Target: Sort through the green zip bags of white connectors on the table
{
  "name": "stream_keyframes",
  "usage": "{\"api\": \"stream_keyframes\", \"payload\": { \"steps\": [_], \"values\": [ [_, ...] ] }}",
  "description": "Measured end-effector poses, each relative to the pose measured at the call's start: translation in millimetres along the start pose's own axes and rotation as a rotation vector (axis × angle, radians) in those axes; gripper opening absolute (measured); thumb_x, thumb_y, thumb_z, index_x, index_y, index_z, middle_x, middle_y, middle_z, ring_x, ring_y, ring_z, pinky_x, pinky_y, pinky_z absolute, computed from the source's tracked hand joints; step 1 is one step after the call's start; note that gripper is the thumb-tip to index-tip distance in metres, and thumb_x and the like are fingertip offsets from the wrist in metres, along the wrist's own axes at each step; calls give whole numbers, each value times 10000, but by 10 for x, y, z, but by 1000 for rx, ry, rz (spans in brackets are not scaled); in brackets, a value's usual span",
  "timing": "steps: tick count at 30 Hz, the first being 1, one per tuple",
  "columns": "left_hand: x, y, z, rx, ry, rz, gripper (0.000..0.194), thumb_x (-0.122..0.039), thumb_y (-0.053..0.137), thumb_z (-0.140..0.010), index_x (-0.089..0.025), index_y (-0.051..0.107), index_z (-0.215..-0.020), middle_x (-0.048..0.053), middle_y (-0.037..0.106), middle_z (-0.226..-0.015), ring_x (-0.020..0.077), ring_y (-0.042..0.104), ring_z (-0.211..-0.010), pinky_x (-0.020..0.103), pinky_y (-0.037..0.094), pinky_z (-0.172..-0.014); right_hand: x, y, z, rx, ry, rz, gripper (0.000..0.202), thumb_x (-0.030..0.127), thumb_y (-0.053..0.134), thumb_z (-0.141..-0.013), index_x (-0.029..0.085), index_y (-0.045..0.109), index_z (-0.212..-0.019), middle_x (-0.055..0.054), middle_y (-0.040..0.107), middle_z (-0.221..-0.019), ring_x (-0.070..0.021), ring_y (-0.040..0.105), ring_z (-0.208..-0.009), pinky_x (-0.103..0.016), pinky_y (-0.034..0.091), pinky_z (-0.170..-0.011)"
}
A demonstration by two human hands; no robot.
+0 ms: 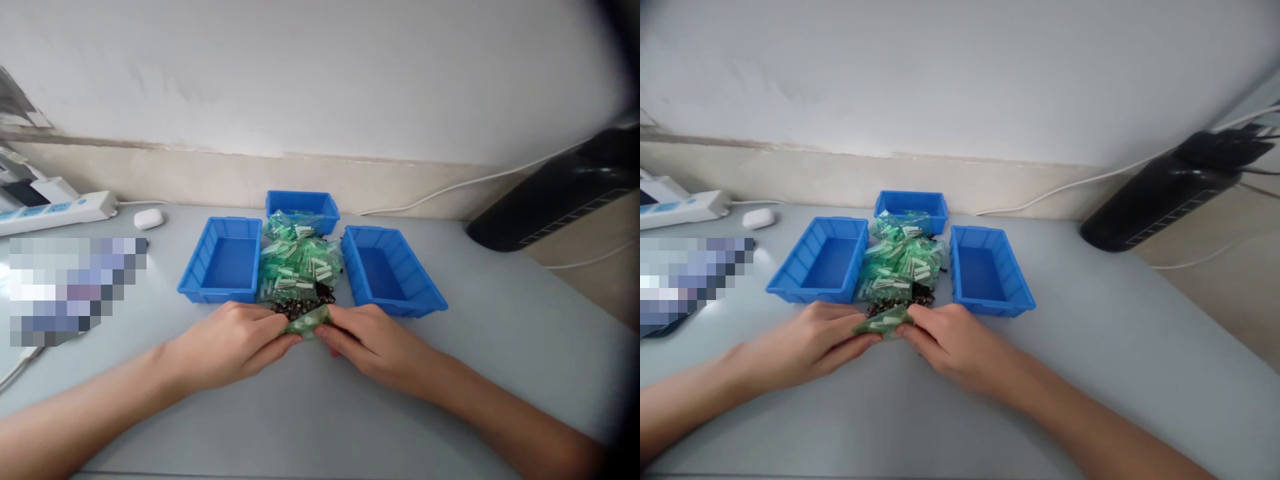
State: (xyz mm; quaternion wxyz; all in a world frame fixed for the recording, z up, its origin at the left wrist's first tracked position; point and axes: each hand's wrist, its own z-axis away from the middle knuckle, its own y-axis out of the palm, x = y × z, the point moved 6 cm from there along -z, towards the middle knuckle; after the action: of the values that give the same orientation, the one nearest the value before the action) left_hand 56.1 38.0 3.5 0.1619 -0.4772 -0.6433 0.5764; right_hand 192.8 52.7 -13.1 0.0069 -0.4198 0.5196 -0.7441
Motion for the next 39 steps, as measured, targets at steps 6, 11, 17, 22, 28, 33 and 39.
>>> {"api": "stream_keyframes", "payload": {
  "steps": [6,11,17,22,28,33,39],
  "values": [
    [9,16,2,27,-32,62,303,-244,367,-940,-145,558,-727,7,554,-620,127,530,-530,244,349,-491,-21,28,19,15,-3,-15,272,322,356,-938,207,423,-700,33,524,-627,-107,493,-554,-224,304,-522],
    [38,65,35,50,-56,113,275,-239,386,-935,-151,549,-732,5,552,-633,123,524,-554,241,346,-515,-30,62,24,3,-18,-34,265,297,362,-936,207,403,-691,40,521,-626,-102,488,-555,-227,297,-522],
    [42,86,32,54,-87,191,277,-229,352,-945,-150,582,-812,6,570,-635,119,525,-540,234,352,-509,-27,104,41,-9,-5,-96,219,270,371,-939,211,467,-751,30,586,-709,-111,551,-633,-226,358,-581],
    [36,89,4,114,-130,216,320,-244,322,-954,-159,605,-832,17,609,-663,127,568,-574,222,397,-532,-16,107,61,6,0,-106,184,262,416,-914,209,561,-812,-1,644,-776,-144,610,-708,-235,427,-641],
    [26,74,1,121,-115,201,336,-249,325,-954,-158,601,-787,13,610,-644,122,565,-554,224,399,-515,8,65,29,-20,-31,-121,181,220,429,-900,199,595,-831,-11,663,-761,-152,630,-689,-241,450,-629],
    [27,70,3,69,-72,176,325,-232,351,-943,-163,539,-687,-8,562,-595,107,514,-506,242,343,-475,10,80,22,-31,-53,-115,174,215,427,-900,197,578,-816,-2,648,-742,-139,616,-670,-236,429,-604],
    [74,113,38,64,-97,166,297,-249,361,-939,-154,549,-730,1,548,-607,116,514,-531,246,325,-498,-24,100,3,-36,-49,-96,204,240,380,-928,208,520,-783,20,602,-701,-118,564,-624,-232,374,-567]
  ]
}}
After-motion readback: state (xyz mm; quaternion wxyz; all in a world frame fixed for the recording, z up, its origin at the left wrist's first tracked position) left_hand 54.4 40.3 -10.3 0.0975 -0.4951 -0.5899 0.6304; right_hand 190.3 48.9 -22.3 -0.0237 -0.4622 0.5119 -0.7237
